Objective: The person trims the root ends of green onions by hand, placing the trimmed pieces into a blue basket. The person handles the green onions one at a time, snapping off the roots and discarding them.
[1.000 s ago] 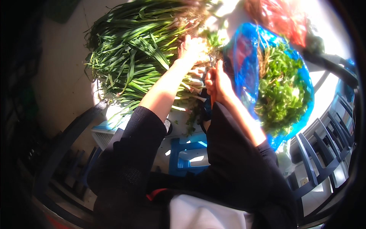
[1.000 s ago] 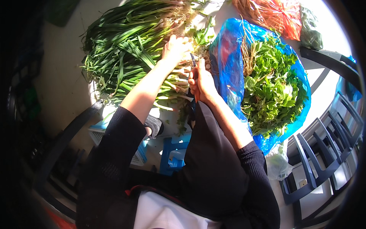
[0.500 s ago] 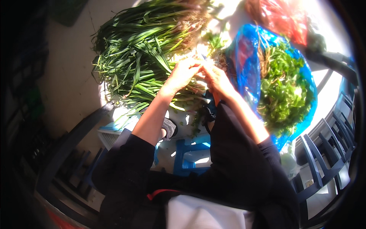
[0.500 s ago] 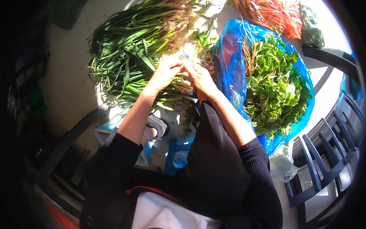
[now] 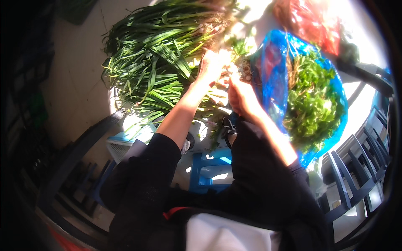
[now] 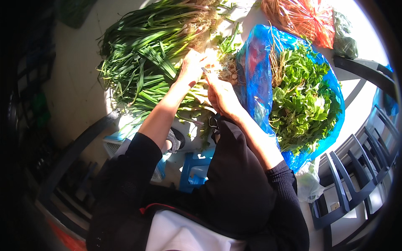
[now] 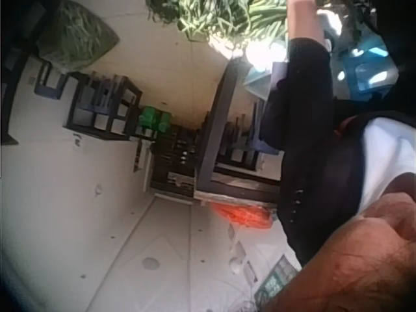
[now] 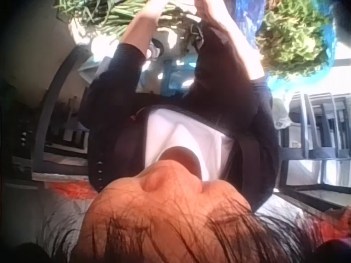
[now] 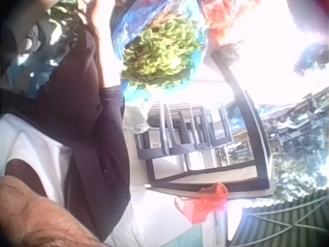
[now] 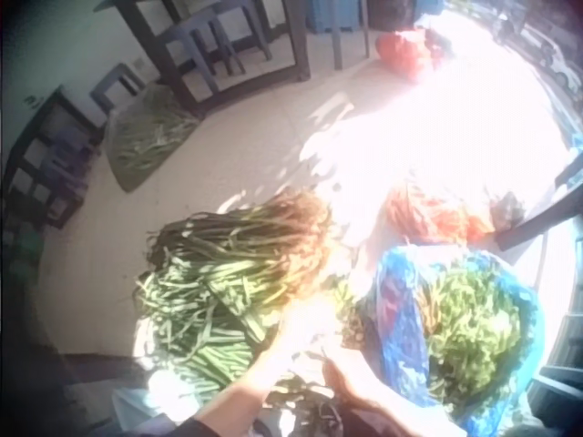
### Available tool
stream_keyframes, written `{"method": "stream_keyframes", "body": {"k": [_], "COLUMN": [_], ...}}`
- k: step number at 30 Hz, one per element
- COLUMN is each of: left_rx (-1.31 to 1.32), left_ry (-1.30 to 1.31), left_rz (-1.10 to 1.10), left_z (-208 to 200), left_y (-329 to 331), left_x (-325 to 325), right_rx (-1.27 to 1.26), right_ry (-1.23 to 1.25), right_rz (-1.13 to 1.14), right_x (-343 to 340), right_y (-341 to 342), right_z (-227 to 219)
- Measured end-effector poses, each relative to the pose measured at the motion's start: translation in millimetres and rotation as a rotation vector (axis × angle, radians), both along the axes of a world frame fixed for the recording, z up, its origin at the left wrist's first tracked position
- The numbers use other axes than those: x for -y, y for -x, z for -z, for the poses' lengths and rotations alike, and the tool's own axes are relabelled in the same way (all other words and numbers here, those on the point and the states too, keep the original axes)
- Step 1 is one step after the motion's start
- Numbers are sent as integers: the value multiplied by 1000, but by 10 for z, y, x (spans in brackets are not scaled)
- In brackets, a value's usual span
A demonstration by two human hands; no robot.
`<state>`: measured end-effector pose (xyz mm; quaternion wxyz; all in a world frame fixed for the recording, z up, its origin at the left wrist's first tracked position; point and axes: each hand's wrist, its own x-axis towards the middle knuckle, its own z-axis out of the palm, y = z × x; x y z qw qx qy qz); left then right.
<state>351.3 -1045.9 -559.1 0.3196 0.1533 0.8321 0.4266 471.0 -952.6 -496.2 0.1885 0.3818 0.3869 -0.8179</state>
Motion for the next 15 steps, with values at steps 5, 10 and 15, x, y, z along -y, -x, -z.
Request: {"method": "stream_keyframes", "body": {"k": [5,10,15], "left_rx": [-663,-584,127], "left_ry": [276,525,-134], "left_rz": [104,290,24], "left_z": [333,389,-116], "left_y": [536,783,502], "left_x": [-322,-391,5], "right_rx": [226,209,125], "right_ry": [101,32,-36], "right_rz": [116,182,176], "right_x": [-98,-45,-124], "right_y": [15,12,31], "right_z": [228,274,318]}}
